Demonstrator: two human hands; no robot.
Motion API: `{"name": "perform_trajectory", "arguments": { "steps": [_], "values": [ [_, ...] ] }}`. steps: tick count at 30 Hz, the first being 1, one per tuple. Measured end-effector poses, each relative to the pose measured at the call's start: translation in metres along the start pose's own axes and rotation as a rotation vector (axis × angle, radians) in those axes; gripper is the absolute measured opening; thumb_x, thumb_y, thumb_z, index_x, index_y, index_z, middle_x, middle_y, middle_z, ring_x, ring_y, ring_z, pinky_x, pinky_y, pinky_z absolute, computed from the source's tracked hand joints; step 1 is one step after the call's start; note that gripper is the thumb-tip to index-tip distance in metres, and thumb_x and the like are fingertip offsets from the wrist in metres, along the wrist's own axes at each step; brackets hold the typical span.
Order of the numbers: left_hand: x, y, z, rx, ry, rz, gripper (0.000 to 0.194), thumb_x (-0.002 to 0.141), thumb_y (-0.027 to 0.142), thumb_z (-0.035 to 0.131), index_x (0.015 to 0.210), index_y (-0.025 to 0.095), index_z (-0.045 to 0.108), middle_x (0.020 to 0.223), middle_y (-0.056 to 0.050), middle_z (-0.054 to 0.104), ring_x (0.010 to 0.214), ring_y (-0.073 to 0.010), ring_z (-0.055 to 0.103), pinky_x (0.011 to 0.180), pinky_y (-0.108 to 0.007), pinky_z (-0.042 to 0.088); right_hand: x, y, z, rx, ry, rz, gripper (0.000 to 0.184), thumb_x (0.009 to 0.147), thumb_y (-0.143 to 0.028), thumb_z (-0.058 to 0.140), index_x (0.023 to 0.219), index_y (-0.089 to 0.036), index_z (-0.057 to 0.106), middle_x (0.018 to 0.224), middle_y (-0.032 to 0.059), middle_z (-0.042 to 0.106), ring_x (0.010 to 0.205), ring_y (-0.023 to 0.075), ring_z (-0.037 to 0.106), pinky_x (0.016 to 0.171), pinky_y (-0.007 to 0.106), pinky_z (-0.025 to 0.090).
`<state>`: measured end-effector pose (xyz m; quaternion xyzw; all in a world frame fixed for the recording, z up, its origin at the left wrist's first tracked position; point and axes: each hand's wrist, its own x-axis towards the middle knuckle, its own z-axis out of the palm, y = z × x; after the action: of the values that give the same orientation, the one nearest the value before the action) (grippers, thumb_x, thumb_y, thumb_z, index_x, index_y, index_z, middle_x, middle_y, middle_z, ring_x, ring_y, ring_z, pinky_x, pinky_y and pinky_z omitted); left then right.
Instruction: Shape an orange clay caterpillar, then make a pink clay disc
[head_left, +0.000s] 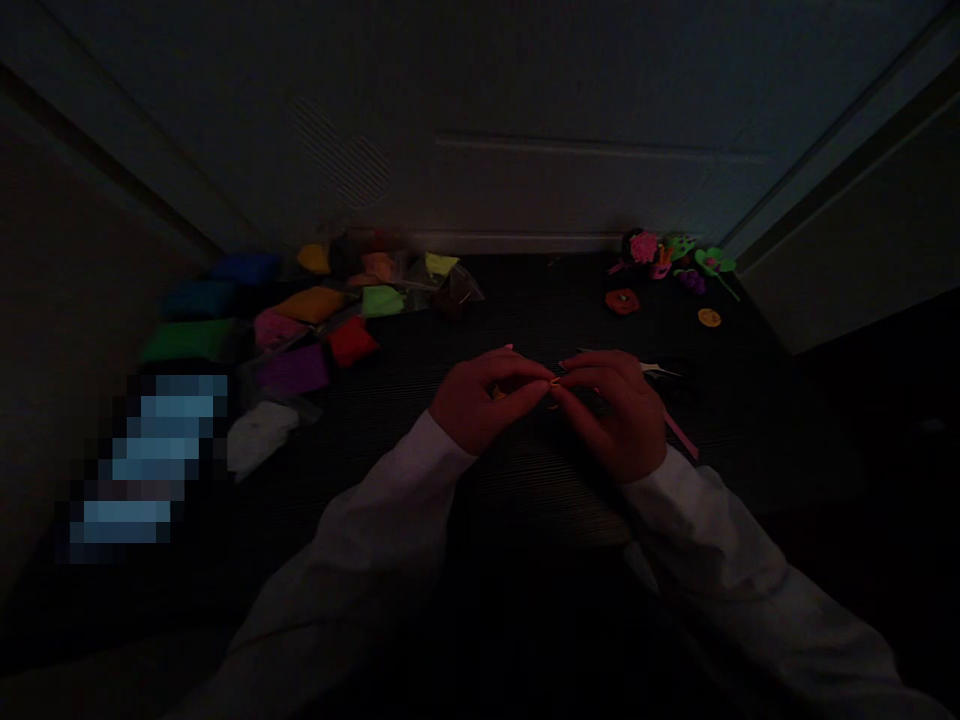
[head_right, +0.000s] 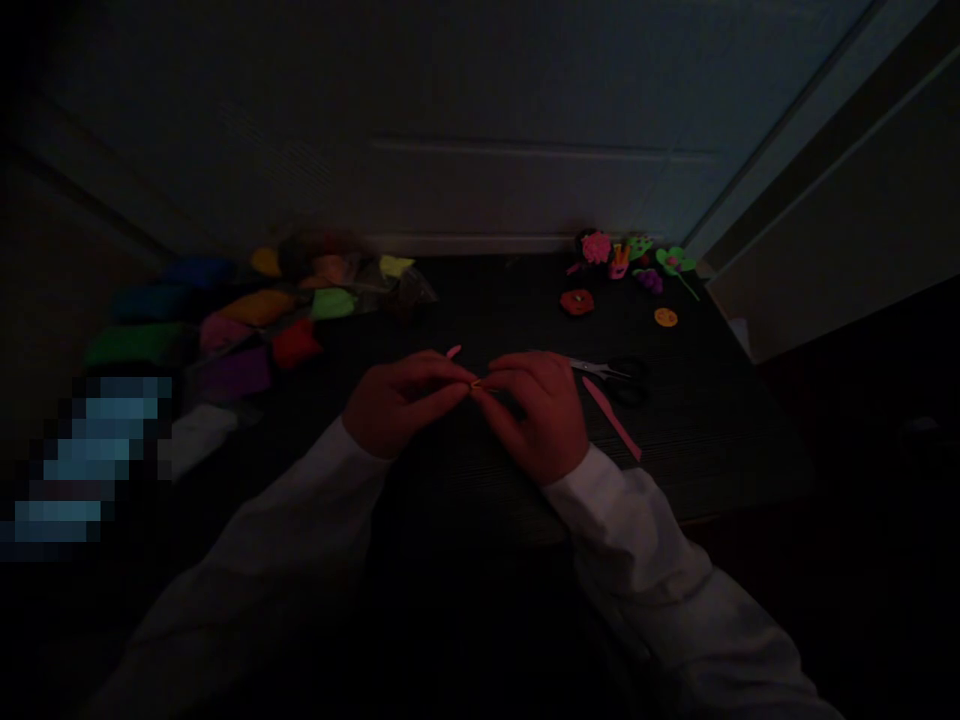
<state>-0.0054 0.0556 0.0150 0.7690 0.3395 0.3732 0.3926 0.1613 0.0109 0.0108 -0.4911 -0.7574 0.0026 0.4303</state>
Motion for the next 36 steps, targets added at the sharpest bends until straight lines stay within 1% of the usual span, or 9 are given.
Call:
{"name": "perform_trajectory", "arguments": {
  "steps": [7, 14, 21, 24, 30, 33, 36],
  "values": [
    [0.0002, 0.0008, -0.0003, 0.005, -0.005, -0.007, 0.017, 0.073, 0.028, 0.055, 0.083, 0.017, 0.064, 0.075, 0.0, 0.064, 0.076, -0.0102, 0.058, 0.1, -0.033, 0.033, -0.0004, 0.0009, 0.0001, 0.012, -0.005, 0.021, 0.011, 0.071, -0.022, 0.059, 0.081, -0.019, 0.057, 0.089, 0.0042, 0.061, 0.089, 0.0155, 0.054, 0.079, 0.034, 0.043],
    [0.0006, 0.0018, -0.0005, -0.013, -0.023, -0.041, 0.018, 0.074, 0.028, 0.054, 0.083, 0.016, 0.064, 0.076, 0.0, 0.065, 0.076, -0.0102, 0.059, 0.101, -0.033, 0.031, -0.0011, 0.0008, 0.0001, 0.028, -0.003, 0.027, 0.01, 0.072, -0.022, 0.059, 0.081, -0.019, 0.057, 0.089, 0.0042, 0.06, 0.089, 0.0156, 0.054, 0.077, 0.033, 0.044],
    [0.0008, -0.0003, -0.0002, -0.034, -0.023, -0.072, 0.018, 0.073, 0.029, 0.055, 0.082, 0.016, 0.065, 0.073, 0.001, 0.065, 0.074, -0.0093, 0.059, 0.102, -0.033, 0.029, -0.0009, 0.0009, -0.0003, 0.015, -0.008, 0.004, 0.01, 0.072, -0.022, 0.059, 0.081, -0.019, 0.057, 0.09, 0.0046, 0.061, 0.09, 0.0157, 0.054, 0.078, 0.033, 0.044],
    [0.0008, -0.001, 0.0003, -0.031, -0.032, -0.077, 0.017, 0.073, 0.029, 0.055, 0.081, 0.017, 0.065, 0.074, 0.001, 0.066, 0.075, -0.0098, 0.059, 0.102, -0.034, 0.028, -0.001, 0.0011, -0.0001, 0.024, -0.006, 0.016, 0.01, 0.072, -0.021, 0.059, 0.081, -0.019, 0.056, 0.09, 0.0046, 0.061, 0.09, 0.0156, 0.054, 0.078, 0.033, 0.044],
    [0.0007, -0.0007, 0.0, -0.036, -0.038, -0.08, 0.017, 0.073, 0.029, 0.055, 0.082, 0.018, 0.065, 0.075, 0.001, 0.066, 0.074, -0.0094, 0.059, 0.103, -0.034, 0.028, -0.0016, 0.0019, -0.0002, 0.011, -0.009, -0.001, 0.022, 0.073, -0.022, 0.058, 0.095, -0.02, 0.056, 0.092, 0.0049, 0.06, 0.09, 0.0161, 0.054, 0.079, 0.034, 0.045],
    [0.0005, -0.001, -0.0002, -0.031, -0.042, -0.084, 0.018, 0.073, 0.03, 0.054, 0.082, 0.018, 0.065, 0.074, 0.002, 0.066, 0.076, -0.0099, 0.059, 0.103, -0.035, 0.027, -0.0022, 0.0023, -0.0002, 0.02, 0.0, -0.011, 0.017, 0.073, -0.021, 0.058, 0.09, -0.021, 0.059, 0.091, 0.0038, 0.059, 0.089, 0.0151, 0.054, 0.077, 0.033, 0.045],
    [0.0002, -0.0024, 0.0007, -0.048, -0.015, -0.092, 0.019, 0.073, 0.032, 0.055, 0.081, 0.019, 0.065, 0.073, 0.002, 0.066, 0.076, -0.0103, 0.059, 0.103, -0.035, 0.027, -0.0024, 0.0027, -0.0001, 0.021, 0.025, -0.024, 0.016, 0.071, -0.02, 0.06, 0.087, -0.02, 0.059, 0.089, 0.0038, 0.059, 0.088, 0.0152, 0.054, 0.076, 0.034, 0.045]
  ]
}}
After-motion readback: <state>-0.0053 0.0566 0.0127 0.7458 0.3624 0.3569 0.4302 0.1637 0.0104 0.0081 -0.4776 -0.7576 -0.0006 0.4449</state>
